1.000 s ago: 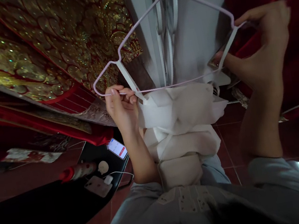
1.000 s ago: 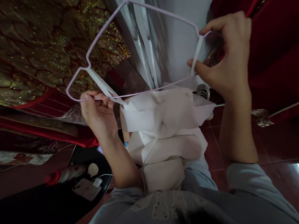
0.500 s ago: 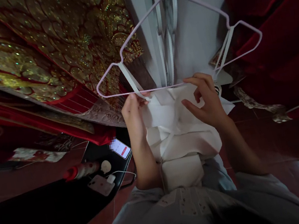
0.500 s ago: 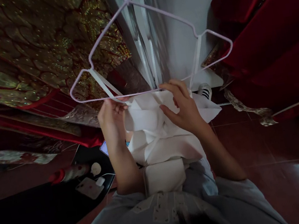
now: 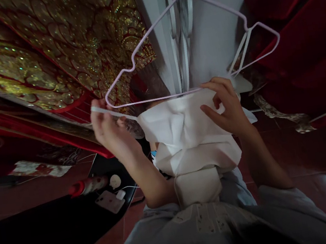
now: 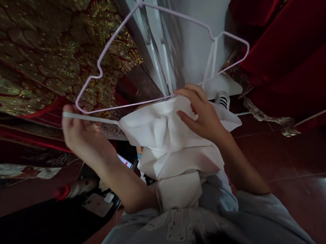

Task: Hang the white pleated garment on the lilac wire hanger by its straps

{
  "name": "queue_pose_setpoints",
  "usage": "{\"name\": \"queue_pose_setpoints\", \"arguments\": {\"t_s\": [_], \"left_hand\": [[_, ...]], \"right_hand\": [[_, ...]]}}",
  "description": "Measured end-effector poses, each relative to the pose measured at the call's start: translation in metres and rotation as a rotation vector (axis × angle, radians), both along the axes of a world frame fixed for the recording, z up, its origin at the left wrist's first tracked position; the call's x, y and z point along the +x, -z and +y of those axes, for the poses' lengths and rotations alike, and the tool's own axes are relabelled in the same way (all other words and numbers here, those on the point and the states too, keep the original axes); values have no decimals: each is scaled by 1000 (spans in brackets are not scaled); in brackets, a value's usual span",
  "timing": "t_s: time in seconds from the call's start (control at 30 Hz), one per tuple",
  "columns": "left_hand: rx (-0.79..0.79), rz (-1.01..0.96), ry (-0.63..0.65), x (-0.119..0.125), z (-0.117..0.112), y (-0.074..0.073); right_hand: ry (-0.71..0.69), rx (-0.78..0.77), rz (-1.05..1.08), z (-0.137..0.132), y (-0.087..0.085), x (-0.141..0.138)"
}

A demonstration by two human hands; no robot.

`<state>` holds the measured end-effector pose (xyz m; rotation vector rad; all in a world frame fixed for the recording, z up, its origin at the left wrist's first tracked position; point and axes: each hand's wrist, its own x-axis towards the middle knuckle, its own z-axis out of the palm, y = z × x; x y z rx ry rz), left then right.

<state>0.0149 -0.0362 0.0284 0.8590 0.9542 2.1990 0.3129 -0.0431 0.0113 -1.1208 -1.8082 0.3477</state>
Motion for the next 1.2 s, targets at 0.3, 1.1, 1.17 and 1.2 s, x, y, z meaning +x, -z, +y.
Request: {"name": "queue_pose_setpoints", "arguments": {"t_s": [0.3,1.1,1.17,1.2], "left_hand": [[-9,-49,254,49,-5,-17],[-92,8,216,47,4,-10],[-83,3,217,48,4,-10],[-73,-3,219,48,4,-10]], "right_hand": [[195,259,315,12,0,-1],[356,263,660,61,-64,46],[375,308,587,58,-68,50],[385,334,567,58,-70,52]]}}
